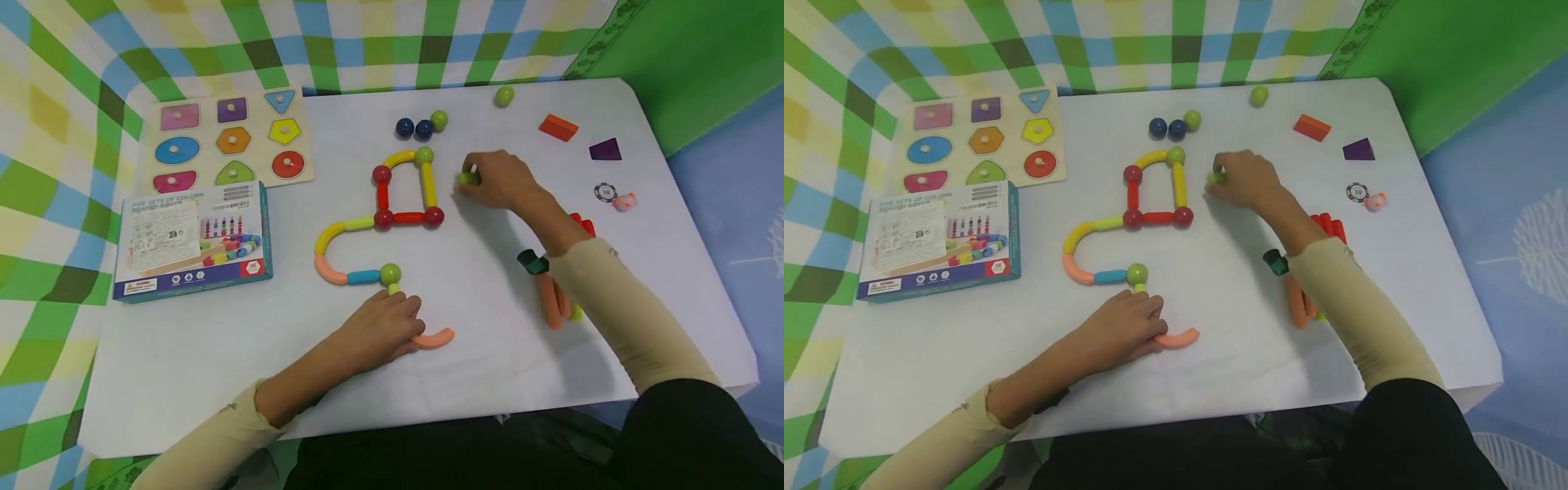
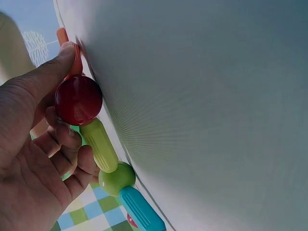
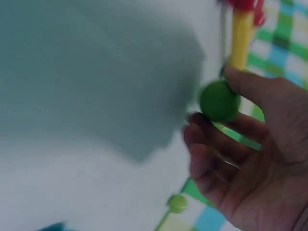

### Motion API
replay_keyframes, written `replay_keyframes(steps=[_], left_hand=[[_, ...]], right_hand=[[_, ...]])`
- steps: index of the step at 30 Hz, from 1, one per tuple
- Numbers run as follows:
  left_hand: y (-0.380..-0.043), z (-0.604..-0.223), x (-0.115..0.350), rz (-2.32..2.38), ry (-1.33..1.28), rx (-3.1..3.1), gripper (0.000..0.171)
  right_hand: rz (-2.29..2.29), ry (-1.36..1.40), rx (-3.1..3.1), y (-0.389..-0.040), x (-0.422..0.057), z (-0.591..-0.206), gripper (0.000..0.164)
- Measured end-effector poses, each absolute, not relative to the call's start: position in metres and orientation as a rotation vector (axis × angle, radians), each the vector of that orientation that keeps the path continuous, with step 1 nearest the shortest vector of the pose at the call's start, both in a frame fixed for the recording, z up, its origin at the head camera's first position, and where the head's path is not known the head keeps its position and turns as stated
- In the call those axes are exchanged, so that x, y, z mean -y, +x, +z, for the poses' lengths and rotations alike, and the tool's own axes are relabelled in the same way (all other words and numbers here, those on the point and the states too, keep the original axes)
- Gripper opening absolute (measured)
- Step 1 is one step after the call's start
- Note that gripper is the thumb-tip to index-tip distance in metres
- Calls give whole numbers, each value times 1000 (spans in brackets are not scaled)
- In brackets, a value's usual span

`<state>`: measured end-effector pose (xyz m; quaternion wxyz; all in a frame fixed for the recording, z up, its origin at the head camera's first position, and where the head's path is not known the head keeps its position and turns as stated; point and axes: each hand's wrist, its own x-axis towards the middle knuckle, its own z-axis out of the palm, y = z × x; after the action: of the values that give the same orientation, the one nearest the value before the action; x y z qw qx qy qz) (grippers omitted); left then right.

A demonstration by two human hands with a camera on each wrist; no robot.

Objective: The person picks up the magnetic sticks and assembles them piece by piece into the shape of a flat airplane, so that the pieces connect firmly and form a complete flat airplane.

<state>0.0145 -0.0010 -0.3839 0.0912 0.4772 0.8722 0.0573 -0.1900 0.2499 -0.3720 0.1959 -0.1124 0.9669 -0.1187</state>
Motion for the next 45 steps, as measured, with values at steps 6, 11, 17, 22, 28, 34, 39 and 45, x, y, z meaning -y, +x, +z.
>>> replay_keyframes(steps=[6,11,17,22,28,34,39,45], left_hand=[[15,-383,3,194,1407,-2589,23],[15,-383,5,219,1409,-2601,22],[17,-384,3,196,1417,-2601,27],[17,-384,3,175,1427,-2596,29],[17,-383,6,193,1443,-2615,23],[17,-382,6,230,1442,-2609,24],[18,-381,8,215,1437,-2609,24],[18,-381,8,237,1429,-2619,24]], right_hand=[[-420,-608,-2541,-96,-253,-370,43],[-589,-796,-2363,-37,-249,-376,41],[-687,-902,-2351,-11,-246,-380,42],[-660,-894,-2369,-6,-246,-382,45],[-686,-823,-2432,-12,-265,-371,48],[-413,-324,-2743,-26,-314,-353,30],[-329,-118,-2621,-21,-329,-353,33],[-349,-44,-2684,-17,-325,-359,36]])
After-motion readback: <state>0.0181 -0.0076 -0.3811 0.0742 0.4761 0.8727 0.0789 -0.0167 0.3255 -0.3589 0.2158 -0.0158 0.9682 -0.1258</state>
